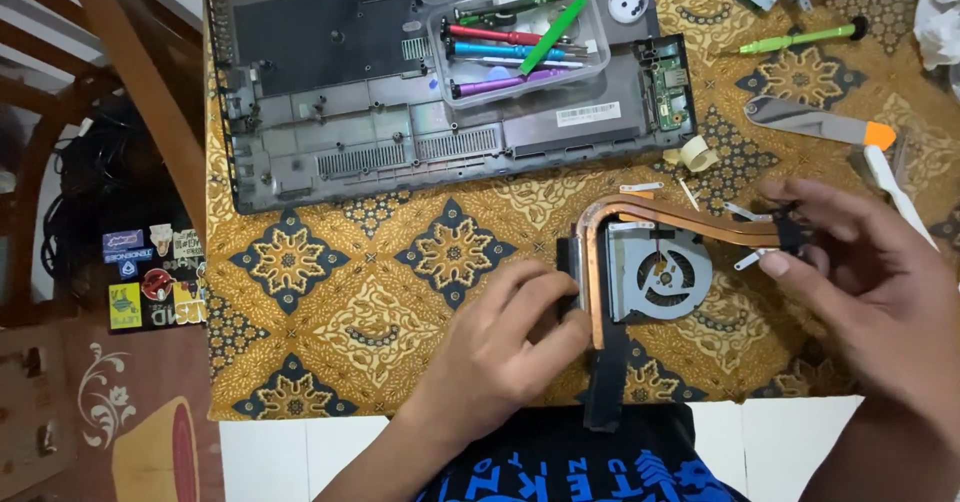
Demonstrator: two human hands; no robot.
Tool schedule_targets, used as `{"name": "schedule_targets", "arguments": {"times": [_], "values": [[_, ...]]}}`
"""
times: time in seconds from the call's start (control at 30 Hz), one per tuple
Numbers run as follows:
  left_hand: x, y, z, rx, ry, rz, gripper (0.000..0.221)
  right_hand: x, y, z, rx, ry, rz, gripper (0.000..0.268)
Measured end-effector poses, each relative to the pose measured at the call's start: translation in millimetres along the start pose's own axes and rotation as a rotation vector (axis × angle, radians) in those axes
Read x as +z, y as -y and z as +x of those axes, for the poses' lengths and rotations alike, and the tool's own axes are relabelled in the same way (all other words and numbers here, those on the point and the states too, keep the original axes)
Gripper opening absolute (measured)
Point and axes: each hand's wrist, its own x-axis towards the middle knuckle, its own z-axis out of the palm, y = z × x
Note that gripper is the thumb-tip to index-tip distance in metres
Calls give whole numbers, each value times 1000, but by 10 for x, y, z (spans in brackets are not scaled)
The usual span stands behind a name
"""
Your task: Applying double-sided adhesive tape to a laptop heat sink and fan assembly as part of a repair process.
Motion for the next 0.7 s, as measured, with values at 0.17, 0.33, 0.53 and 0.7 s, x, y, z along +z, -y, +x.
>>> {"name": "schedule_targets", "arguments": {"times": [0.17, 0.33, 0.53, 0.7], "values": [[58, -24, 8, -10, 6, 16, 17, -37, 10, 24, 54, 0, -2, 55], [81, -26, 13, -19, 24, -3, 11, -77, -35, 84, 35, 27, -64, 59], [126, -17, -9, -32, 31, -24, 16, -103, 166, 161, 45, 70, -265, 62], [109, -8, -9, -85, 60, -26, 13, -118, 27, 131, 108, 36, -252, 58]]}}
